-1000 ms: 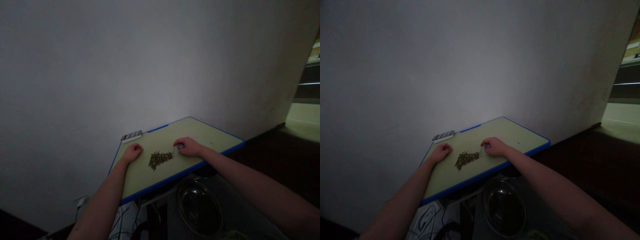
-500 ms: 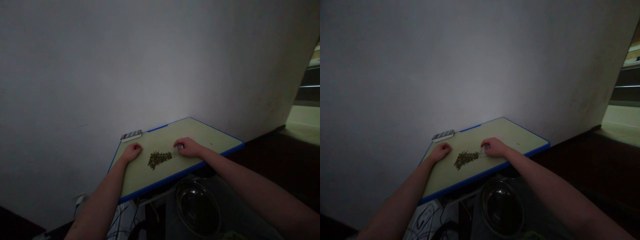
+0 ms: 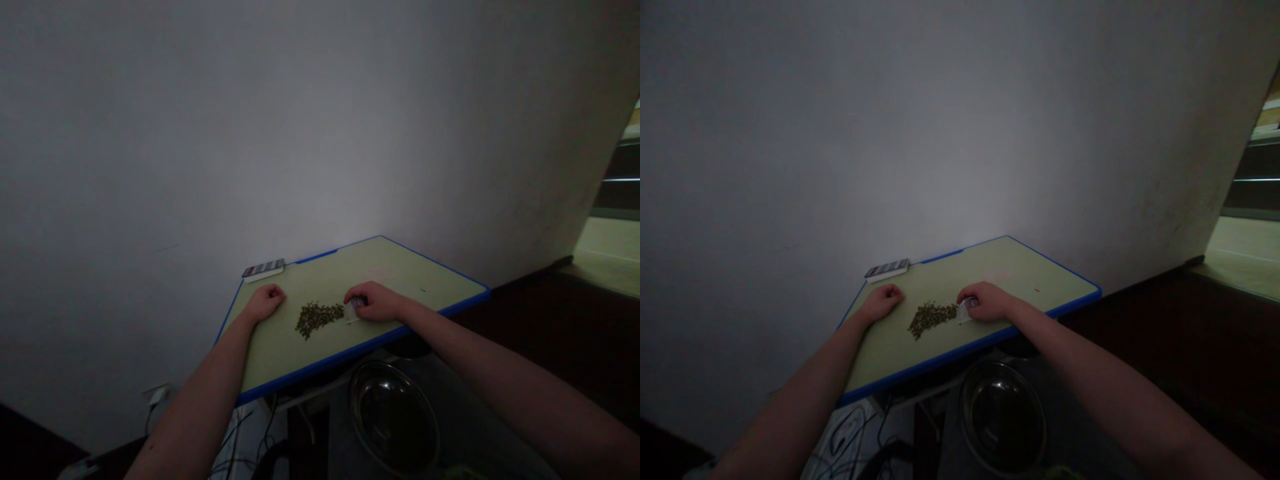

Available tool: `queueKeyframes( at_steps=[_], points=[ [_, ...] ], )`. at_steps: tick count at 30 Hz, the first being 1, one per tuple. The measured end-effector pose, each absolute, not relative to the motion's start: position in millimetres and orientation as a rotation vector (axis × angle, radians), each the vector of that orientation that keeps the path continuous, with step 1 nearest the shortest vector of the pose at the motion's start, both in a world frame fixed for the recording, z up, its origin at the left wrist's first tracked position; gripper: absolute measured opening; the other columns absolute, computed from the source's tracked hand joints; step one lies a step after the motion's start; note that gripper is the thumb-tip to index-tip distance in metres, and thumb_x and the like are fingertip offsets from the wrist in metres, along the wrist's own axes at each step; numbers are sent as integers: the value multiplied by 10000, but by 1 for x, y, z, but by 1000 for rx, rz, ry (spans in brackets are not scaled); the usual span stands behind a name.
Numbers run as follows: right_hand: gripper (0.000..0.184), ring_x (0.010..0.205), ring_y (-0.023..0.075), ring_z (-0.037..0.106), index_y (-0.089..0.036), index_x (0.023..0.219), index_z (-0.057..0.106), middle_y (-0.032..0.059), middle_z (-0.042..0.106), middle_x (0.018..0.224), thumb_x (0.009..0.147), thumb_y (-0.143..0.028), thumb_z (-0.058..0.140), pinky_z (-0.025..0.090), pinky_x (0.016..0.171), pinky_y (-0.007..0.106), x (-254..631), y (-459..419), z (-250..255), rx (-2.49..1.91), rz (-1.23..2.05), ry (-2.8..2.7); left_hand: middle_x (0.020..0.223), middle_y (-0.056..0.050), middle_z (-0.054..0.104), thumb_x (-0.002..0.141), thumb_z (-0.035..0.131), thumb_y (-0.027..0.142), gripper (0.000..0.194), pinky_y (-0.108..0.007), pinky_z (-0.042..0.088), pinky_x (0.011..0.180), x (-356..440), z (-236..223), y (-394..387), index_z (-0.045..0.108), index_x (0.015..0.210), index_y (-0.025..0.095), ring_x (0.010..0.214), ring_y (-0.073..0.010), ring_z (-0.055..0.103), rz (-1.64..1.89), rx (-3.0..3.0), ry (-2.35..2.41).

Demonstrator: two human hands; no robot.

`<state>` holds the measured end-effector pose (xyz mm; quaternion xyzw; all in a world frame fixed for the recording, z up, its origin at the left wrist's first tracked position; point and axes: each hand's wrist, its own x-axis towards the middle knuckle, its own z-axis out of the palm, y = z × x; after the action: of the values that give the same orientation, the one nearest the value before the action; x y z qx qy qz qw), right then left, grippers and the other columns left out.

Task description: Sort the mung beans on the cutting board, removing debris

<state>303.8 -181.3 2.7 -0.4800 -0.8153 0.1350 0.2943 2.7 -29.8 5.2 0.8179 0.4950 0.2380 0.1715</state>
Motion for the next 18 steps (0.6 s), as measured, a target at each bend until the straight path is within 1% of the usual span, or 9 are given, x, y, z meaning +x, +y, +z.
queueKeyframes(
  at_steps=[6,10,18],
  points=[
    [410,650,138,533,-182,957,680,7,646,764,603,-93,495,387,604,231,300,-194,6,-1249,420,-2203,633,3,563,657,514,357,197,-244,373,558,3,5,-30,565,697,171,598,-132,500,674,2335,1386],
    [401,620,127,518,-189,956,674,-10,623,726,600,-98,512,379,574,221,302,-205,7,-1229,472,-2232,629,2,562,666,508,378,222,-245,370,548,2,4,-28,569,708,169,588,-132,493,667,2337,1403],
    [381,630,120,509,-185,946,659,-13,599,730,613,-82,506,380,583,218,304,-215,8,-1195,521,-2238,639,-8,593,663,510,367,221,-254,391,582,1,5,-28,587,722,169,619,-149,528,667,2369,1408]
  ],
)
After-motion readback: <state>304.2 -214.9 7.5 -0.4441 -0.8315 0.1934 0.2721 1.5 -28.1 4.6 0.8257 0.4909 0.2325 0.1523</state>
